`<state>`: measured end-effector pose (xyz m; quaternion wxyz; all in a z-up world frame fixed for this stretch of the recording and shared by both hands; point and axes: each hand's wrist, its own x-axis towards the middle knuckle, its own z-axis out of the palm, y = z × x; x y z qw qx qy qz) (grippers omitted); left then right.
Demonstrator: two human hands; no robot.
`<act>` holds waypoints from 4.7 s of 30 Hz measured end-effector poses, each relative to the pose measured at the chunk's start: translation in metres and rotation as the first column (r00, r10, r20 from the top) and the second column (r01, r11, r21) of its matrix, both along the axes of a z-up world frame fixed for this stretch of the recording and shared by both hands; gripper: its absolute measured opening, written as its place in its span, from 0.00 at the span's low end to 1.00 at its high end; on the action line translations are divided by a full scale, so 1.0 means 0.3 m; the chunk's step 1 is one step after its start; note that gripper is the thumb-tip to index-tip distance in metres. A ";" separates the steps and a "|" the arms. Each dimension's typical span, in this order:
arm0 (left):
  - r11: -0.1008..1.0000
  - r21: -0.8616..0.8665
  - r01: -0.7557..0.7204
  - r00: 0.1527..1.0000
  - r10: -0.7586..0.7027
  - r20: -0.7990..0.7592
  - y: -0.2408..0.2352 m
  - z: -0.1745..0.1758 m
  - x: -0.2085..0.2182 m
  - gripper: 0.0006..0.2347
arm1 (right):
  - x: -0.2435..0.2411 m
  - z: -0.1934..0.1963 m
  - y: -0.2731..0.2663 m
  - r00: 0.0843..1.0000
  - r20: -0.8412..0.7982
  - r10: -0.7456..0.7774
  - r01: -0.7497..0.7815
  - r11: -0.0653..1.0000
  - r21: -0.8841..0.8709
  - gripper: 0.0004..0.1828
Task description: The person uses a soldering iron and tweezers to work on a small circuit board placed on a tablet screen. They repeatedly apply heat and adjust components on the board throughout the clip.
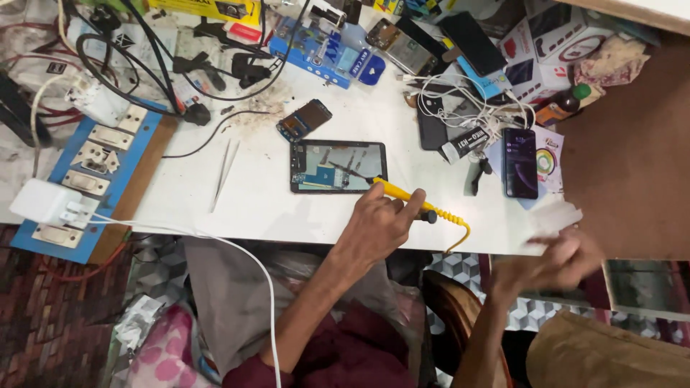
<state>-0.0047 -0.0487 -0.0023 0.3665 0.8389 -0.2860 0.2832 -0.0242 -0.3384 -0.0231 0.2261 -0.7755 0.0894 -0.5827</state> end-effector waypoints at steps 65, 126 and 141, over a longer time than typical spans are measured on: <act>0.723 -0.656 -0.214 0.923 -0.071 -0.379 0.299 -0.211 0.098 0.12 | 0.147 -0.177 0.516 0.509 0.053 0.859 -0.517 0.255 0.817 0.06; 0.679 -0.704 -0.209 0.853 -0.226 -0.471 0.314 -0.279 0.125 0.13 | 0.206 -0.285 0.462 0.500 0.229 0.835 -0.521 0.079 0.850 0.09; 0.510 -0.836 -0.205 0.901 -0.236 -0.365 0.328 -0.309 0.106 0.12 | 0.197 -0.182 0.506 0.567 0.149 0.810 -0.433 0.139 0.891 0.08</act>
